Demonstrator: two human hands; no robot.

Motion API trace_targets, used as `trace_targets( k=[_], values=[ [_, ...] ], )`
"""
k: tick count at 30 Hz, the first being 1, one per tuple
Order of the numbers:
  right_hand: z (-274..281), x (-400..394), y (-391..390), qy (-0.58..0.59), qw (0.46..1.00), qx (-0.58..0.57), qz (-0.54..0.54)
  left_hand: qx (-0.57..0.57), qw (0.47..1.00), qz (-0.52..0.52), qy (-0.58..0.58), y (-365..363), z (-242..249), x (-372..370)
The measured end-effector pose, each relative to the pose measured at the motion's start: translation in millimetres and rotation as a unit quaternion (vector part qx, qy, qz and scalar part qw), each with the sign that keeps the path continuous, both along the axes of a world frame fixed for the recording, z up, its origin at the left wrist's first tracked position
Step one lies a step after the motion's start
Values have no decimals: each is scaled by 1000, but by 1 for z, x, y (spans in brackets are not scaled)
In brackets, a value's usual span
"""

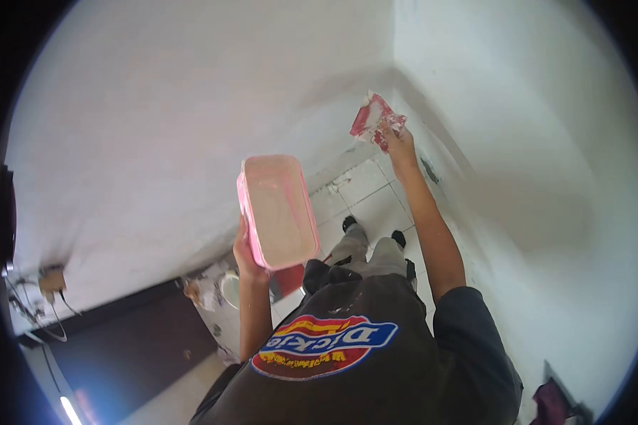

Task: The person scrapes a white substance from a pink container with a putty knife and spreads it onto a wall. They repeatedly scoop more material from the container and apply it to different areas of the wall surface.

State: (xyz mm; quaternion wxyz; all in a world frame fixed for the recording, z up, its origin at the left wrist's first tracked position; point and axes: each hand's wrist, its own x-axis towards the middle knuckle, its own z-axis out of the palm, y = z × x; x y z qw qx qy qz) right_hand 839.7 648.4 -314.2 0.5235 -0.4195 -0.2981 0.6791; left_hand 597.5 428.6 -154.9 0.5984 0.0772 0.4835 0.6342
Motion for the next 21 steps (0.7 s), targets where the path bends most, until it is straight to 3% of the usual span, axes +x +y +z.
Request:
trace_targets(
  k=[3,5,6,9,13,16,18,21],
  values=[
    [-43,-22,16,-74,992,36,-99,-7,999,-12,47,-2,1,-6],
    [-66,-39,24,-222,958,86,-157,-4,996,-37,75,-6,-4,-15],
    [-73,-57,33,-222,938,135,-229,-4,997,-45,66,-4,-6,-20],
    [-52,-102,22,-276,885,162,-338,-13,995,-77,59,-3,-6,-36],
    [-51,-144,-16,-313,870,155,-349,-8,992,-104,73,-4,-4,-45],
    [-39,-152,-47,-325,879,194,-288,-8,989,-121,84,-5,-8,-55],
    [-29,-145,-58,-251,920,196,-229,-2,989,-124,76,-6,-9,-56],
    [-23,-110,-35,-235,907,184,-296,10,988,-131,85,-3,-10,-59]
  ],
)
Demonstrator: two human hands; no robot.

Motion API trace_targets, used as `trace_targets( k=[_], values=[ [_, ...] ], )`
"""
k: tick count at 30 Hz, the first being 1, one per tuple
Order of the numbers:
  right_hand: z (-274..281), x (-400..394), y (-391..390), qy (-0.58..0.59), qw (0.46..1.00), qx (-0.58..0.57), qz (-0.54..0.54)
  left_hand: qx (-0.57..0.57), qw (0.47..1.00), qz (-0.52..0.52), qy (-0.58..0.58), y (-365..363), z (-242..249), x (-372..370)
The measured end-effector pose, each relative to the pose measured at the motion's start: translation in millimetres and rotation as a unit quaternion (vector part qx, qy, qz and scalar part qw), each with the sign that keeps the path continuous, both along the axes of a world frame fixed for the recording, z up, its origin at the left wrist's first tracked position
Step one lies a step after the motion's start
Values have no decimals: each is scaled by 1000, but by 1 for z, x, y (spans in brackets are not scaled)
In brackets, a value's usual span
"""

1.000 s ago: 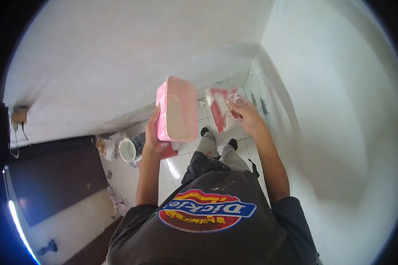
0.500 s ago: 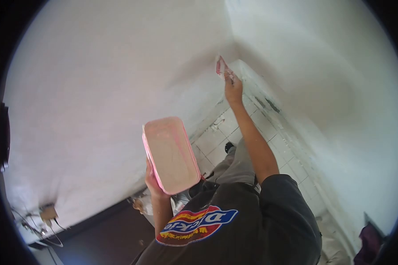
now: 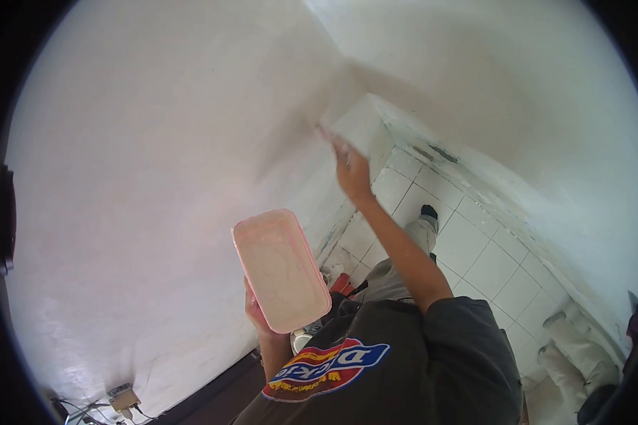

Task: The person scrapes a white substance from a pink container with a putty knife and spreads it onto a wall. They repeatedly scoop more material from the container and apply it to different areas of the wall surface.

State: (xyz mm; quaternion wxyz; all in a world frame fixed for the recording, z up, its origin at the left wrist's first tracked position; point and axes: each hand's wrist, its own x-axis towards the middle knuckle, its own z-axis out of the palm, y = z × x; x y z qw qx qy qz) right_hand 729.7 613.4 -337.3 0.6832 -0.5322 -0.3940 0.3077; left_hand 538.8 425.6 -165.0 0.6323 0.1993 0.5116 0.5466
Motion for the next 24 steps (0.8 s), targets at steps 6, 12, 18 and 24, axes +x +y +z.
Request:
trace_targets(
  k=[6,12,18,24],
  values=[
    [-6,23,51,-45,994,-72,-73,10,1000,-9,21,0,-2,-6],
    [-7,-29,-7,-77,997,10,-5,6,1000,-8,4,2,1,-3],
    [25,11,0,-14,1000,1,25,22,999,-24,-3,6,10,3],
    [12,5,40,-57,994,-25,-88,33,999,-11,13,4,1,1]
  ],
)
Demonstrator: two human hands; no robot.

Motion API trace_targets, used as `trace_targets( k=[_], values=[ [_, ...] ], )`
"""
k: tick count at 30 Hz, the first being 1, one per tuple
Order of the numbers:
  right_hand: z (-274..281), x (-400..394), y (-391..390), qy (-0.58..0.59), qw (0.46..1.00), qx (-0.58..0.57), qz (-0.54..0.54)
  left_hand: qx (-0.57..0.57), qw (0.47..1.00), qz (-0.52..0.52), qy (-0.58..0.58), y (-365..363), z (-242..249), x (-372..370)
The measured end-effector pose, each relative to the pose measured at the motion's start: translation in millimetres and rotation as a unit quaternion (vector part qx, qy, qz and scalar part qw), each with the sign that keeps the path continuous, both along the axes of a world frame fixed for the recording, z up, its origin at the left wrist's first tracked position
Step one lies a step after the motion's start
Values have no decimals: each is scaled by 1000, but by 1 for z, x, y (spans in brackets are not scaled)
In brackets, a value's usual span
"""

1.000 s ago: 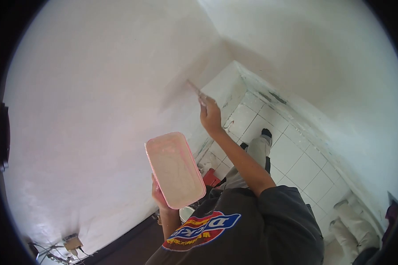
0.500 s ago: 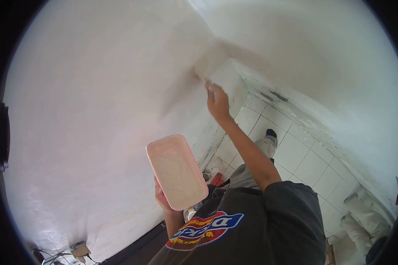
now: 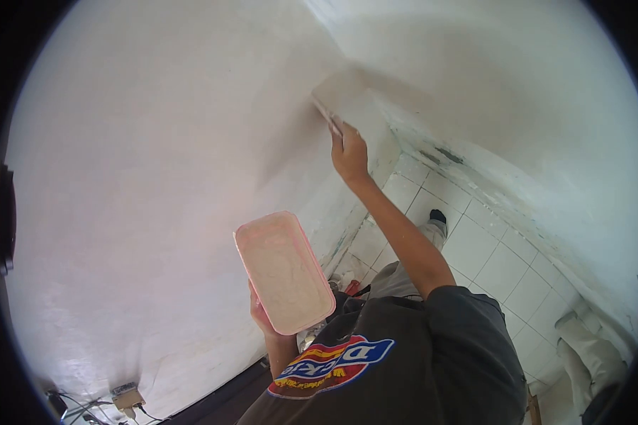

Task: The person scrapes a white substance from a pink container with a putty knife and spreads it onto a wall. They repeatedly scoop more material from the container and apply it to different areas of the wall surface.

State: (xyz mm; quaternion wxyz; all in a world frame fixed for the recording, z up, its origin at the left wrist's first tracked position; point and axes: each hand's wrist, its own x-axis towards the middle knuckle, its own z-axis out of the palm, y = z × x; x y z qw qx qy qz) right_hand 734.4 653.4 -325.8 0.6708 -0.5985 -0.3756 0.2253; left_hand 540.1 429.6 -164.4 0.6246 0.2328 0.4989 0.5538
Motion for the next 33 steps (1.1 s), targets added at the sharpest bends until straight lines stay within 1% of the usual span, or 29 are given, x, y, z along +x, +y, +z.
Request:
trace_targets(
  k=[2,3,5,6,8,9,10,11,12,14,16,18,19,20,21,22,23,24,25,26,28,29,31,32,33],
  values=[
    [-8,-14,-17,-64,997,43,23,4,1000,7,13,1,-3,1],
    [-8,-17,-28,-65,997,43,24,8,1000,9,-1,2,-3,3],
    [1,-20,-48,-61,987,32,145,15,1000,11,-18,3,-3,5],
    [7,-20,-57,-64,987,35,145,10,999,23,-37,4,-3,5],
    [18,-16,-67,-1,967,42,251,9,998,35,-58,6,-2,6],
    [15,-14,-67,-5,967,44,252,10,998,33,-59,7,-3,6],
    [12,-9,-68,106,953,5,285,10,998,33,-59,6,-5,8],
    [11,-4,-68,211,925,-34,315,14,997,36,-63,7,-7,8],
    [9,3,-70,206,924,-32,320,13,997,37,-62,8,-10,7],
    [33,24,-80,360,866,-83,337,14,997,45,-63,8,-13,7],
    [52,29,-85,362,863,-74,344,10,992,19,-124,14,-7,4],
    [67,38,-94,350,863,-56,358,9,992,35,-121,20,-3,13],
    [85,44,-102,340,863,-58,368,6,992,44,-114,24,-1,19],
    [107,52,-115,201,902,-47,379,9,991,57,-123,27,1,22],
    [119,55,-124,54,921,-30,385,13,990,31,-139,30,2,22],
    [120,59,-126,41,914,-28,402,21,988,6,-156,35,2,25],
    [118,62,-132,-109,900,44,421,26,986,26,-165,39,2,28],
    [116,64,-140,-250,860,117,430,34,983,26,-177,42,1,31],
    [117,63,-145,-327,845,139,400,46,981,20,-188,45,2,34],
    [109,66,-151,-335,836,141,411,51,978,32,-198,45,4,38],
    [96,77,-152,-317,863,138,370,94,975,62,-193,47,14,47],
    [95,89,-152,-322,856,139,379,96,972,72,-200,44,18,52],
    [106,105,-148,-418,823,115,368,125,960,111,-223,41,30,55],
    [108,115,-144,-421,817,115,376,125,958,120,-227,40,29,62],
    [112,124,-139,-329,864,49,378,138,963,121,-197,38,29,69]
  ],
)
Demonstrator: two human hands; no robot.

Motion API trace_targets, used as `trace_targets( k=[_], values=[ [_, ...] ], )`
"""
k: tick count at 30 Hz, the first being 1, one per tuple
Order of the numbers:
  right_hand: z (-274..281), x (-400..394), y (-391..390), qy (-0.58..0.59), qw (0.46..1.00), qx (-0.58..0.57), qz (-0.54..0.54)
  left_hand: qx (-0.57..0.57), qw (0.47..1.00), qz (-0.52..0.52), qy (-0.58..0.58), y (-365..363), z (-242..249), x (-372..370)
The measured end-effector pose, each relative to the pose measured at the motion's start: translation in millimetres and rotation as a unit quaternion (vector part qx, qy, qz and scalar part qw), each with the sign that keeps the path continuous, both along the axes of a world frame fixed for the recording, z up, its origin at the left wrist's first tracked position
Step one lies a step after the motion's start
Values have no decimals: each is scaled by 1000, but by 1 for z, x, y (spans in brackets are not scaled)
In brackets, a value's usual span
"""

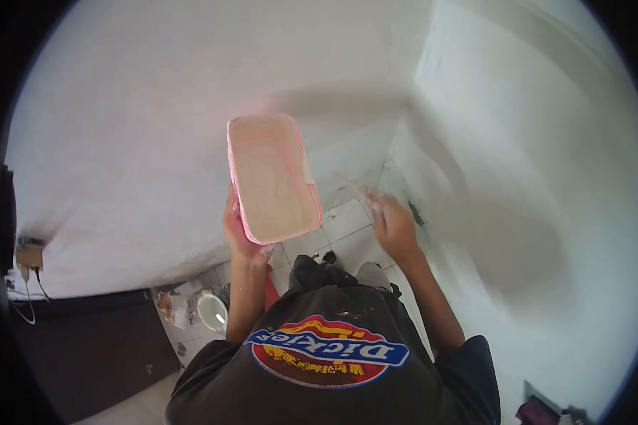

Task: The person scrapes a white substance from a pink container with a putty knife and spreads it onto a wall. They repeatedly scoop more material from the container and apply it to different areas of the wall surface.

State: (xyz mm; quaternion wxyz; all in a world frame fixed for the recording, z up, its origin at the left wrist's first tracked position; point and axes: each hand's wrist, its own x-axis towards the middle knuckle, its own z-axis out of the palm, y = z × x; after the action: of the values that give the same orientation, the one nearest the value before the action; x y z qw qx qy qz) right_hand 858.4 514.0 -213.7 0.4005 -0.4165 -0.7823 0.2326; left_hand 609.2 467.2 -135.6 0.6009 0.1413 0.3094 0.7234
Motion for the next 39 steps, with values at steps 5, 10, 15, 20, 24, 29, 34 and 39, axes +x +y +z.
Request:
trace_targets(
  k=[5,10,15,20,24,29,34,39],
  values=[
    [92,22,28,118,989,-79,-33,-43,999,2,30,-12,12,30],
    [114,25,60,-36,991,-102,73,-141,981,-45,125,-13,8,41],
    [70,9,58,-156,943,-210,206,-195,956,-147,161,-19,-7,37],
    [-11,-1,26,-38,853,-384,351,-267,937,-145,172,-30,-42,31],
    [-56,5,8,95,684,-621,371,-288,946,-131,74,-59,-82,24],
    [-72,13,0,182,641,-667,334,-247,969,-15,11,-93,-99,20],
    [-77,19,47,401,686,-589,147,-176,983,52,-1,-118,-98,23],
    [-85,-18,103,504,742,-435,76,-152,984,93,-17,-160,-98,15]
  ],
)
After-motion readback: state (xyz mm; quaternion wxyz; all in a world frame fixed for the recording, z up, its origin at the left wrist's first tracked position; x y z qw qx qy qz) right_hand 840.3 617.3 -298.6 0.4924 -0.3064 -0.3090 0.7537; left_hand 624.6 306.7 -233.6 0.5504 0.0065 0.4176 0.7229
